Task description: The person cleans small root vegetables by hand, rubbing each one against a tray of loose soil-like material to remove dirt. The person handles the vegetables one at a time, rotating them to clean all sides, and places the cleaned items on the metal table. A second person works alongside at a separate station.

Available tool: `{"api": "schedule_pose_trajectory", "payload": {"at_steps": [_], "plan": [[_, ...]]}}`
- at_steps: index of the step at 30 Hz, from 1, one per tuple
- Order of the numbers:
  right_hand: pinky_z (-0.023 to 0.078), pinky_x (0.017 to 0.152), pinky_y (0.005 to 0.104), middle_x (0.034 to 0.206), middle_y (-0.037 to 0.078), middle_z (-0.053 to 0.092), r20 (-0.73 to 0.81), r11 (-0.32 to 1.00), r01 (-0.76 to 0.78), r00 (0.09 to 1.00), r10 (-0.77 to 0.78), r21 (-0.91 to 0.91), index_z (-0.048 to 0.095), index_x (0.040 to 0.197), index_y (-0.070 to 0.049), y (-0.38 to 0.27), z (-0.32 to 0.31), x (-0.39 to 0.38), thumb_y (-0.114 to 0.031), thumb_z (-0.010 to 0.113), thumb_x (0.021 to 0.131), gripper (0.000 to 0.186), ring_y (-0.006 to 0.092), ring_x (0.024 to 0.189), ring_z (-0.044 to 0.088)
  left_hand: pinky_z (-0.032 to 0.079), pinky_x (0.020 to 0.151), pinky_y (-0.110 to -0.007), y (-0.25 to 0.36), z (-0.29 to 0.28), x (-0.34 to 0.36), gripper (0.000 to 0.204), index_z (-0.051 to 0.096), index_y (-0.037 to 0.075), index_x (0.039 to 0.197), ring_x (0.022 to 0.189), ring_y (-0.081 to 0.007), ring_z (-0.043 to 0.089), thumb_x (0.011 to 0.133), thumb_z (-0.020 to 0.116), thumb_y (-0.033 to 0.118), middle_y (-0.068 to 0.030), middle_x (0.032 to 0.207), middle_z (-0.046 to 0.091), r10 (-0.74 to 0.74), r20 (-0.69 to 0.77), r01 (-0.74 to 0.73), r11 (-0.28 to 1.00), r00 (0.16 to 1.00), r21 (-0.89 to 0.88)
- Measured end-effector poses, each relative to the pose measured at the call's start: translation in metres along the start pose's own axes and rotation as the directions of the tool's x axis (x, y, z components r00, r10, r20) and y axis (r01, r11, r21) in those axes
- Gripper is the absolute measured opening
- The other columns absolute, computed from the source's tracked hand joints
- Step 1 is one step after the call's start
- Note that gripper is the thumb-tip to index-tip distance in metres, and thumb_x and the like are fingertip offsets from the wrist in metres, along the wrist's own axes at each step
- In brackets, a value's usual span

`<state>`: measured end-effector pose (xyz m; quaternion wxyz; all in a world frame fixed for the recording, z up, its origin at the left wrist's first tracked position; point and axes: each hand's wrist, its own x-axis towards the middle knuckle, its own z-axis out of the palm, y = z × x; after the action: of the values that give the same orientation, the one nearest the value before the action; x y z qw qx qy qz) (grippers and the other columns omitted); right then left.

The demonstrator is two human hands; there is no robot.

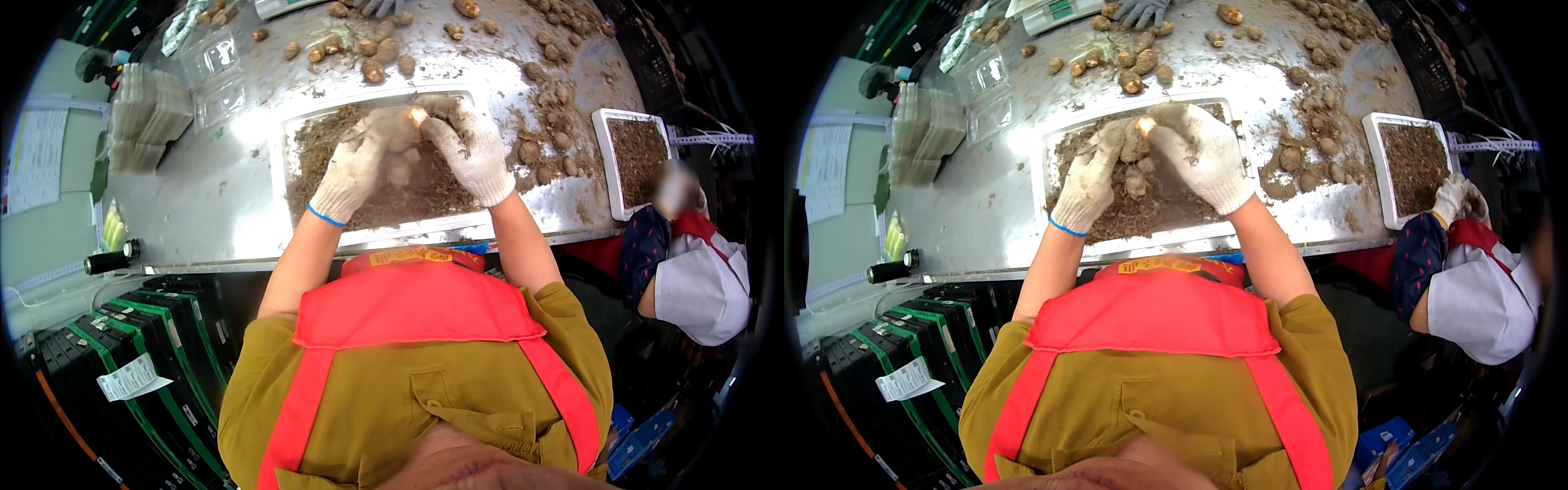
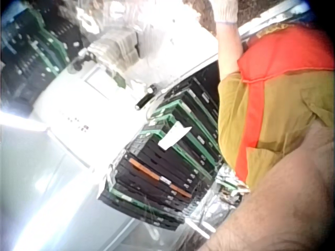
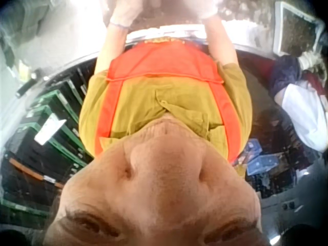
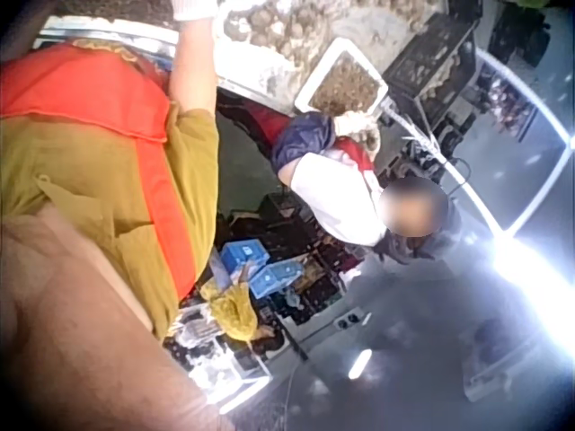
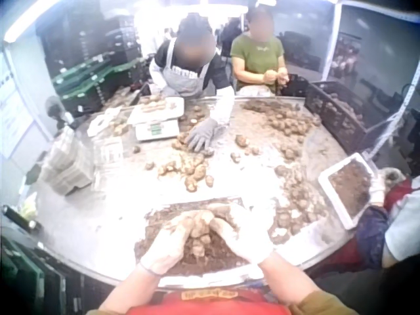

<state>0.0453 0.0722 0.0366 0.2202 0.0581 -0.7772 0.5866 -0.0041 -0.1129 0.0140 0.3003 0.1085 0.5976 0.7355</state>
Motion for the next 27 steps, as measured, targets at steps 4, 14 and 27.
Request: {"api": "schedule_pose_trajectory", "payload": {"at_steps": [4,14,27], "plan": [[0.054,0.074,0.0321,0.088,0.015,0.072,-0.1,0.989,0.028,0.994,-0.043,-0.142,0.071,0.1,-0.001,0.003,0.007,-0.002,-0.014,0.066,0.094,0.016,0.0238,0.08,0.07,0.054,0.059,-0.031,-0.006,-0.008,0.003,0.065,0.053,0.006,0.134,0.071,-0.0179,0.065,0.098,0.047,0.06,-0.0103,0.1,0.068,-0.085,0.096,0.095,0.99,0.992,-0.103],[0.054,0.073,0.0316,0.092,0.013,0.074,-0.14,0.997,-0.054,0.989,0.046,-0.054,0.071,0.104,-0.001,0.022,0.001,-0.005,-0.018,0.064,0.094,0.021,0.0232,0.081,0.071,0.053,0.059,-0.033,-0.014,0.005,0.008,0.057,0.051,0.012,0.136,0.077,-0.0184,0.062,0.099,0.052,0.054,-0.0064,0.096,0.062,-0.062,-0.002,0.057,0.919,0.998,-0.389],[0.053,0.069,0.0327,0.08,0.01,0.066,0.207,0.951,-0.05,0.971,0.117,-0.304,0.066,0.088,-0.006,0.037,-0.017,-0.021,-0.017,0.07,0.088,0.012,0.0275,0.077,0.068,0.048,0.058,-0.029,-0.006,0.011,0.002,0.064,0.055,0.008,0.134,0.064,-0.0136,0.055,0.097,0.05,0.06,-0.0049,0.084,0.062,-0.017,-0.129,-0.008,0.983,0.991,-0.185]]}}
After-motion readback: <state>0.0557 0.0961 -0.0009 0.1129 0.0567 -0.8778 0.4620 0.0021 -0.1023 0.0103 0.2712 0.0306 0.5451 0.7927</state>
